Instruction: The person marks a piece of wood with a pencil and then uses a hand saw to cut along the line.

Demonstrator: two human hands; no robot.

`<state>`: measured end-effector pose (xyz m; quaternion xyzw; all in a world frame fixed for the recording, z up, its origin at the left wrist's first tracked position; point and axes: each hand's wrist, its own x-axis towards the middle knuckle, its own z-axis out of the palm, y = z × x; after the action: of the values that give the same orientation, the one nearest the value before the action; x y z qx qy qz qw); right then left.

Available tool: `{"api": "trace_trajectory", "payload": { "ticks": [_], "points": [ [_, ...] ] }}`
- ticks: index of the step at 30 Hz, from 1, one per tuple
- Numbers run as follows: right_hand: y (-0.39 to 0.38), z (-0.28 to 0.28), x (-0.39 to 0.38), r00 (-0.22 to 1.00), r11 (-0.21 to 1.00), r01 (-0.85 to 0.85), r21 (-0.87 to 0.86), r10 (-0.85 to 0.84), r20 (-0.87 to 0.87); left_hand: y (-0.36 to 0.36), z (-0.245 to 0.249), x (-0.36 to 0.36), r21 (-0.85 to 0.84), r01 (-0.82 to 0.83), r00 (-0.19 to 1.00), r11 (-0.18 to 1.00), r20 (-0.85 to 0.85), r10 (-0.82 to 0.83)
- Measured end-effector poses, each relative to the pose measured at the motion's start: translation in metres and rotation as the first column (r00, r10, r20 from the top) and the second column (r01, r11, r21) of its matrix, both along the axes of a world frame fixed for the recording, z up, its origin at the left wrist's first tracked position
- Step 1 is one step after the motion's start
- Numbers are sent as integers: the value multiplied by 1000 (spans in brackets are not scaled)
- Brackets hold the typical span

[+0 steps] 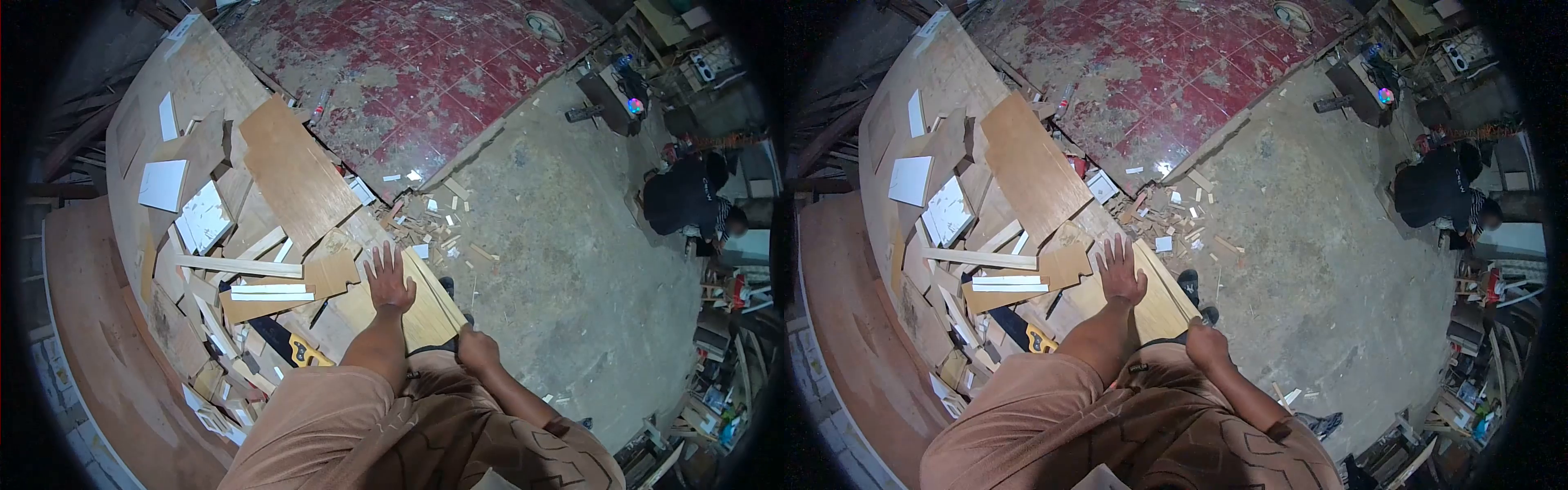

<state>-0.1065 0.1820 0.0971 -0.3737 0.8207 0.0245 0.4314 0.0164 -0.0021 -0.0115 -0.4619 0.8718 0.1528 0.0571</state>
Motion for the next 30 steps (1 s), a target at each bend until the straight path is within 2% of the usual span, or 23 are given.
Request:
{"api": "trace_trajectory", "payload": {
  "ticks": [4,7,9,12,15,18,20,22,24,28,30],
  "points": [
    [-36,-1,-5,1000,998,-3,-61,2,-12,-2,5,-3,28,5,1000,1000,30,-5],
    [-92,-55,4,999,993,-41,-113,38,-33,-1,4,-2,35,4,998,999,63,-6],
    [-124,-71,10,998,982,-34,-184,22,-65,-1,3,-4,24,4,994,1000,110,-6],
    [-115,-67,7,997,979,-37,-201,22,-76,-2,7,-3,42,-5,996,999,84,2],
    [-62,-40,5,1000,992,-17,-123,14,-20,-1,6,-3,22,6,994,1000,112,-8],
    [-24,19,-1,999,999,37,-13,-37,18,-2,8,-2,34,7,997,999,77,-9],
    [-33,59,-8,1000,998,24,50,-24,15,-2,8,-2,32,3,996,999,85,-6],
    [-47,68,-17,1000,994,15,112,-16,11,-1,7,-4,28,5,996,1000,91,-7],
    [-74,63,-20,997,994,-73,76,72,11,-1,6,-3,28,5,995,1000,101,-8],
    [-124,-19,-7,987,987,-157,21,157,-25,-2,8,-3,28,5,997,1000,82,-7],
    [-143,-52,2,996,995,-90,-48,89,-18,-1,8,-4,31,2,992,1000,123,-6]
  ]
}}
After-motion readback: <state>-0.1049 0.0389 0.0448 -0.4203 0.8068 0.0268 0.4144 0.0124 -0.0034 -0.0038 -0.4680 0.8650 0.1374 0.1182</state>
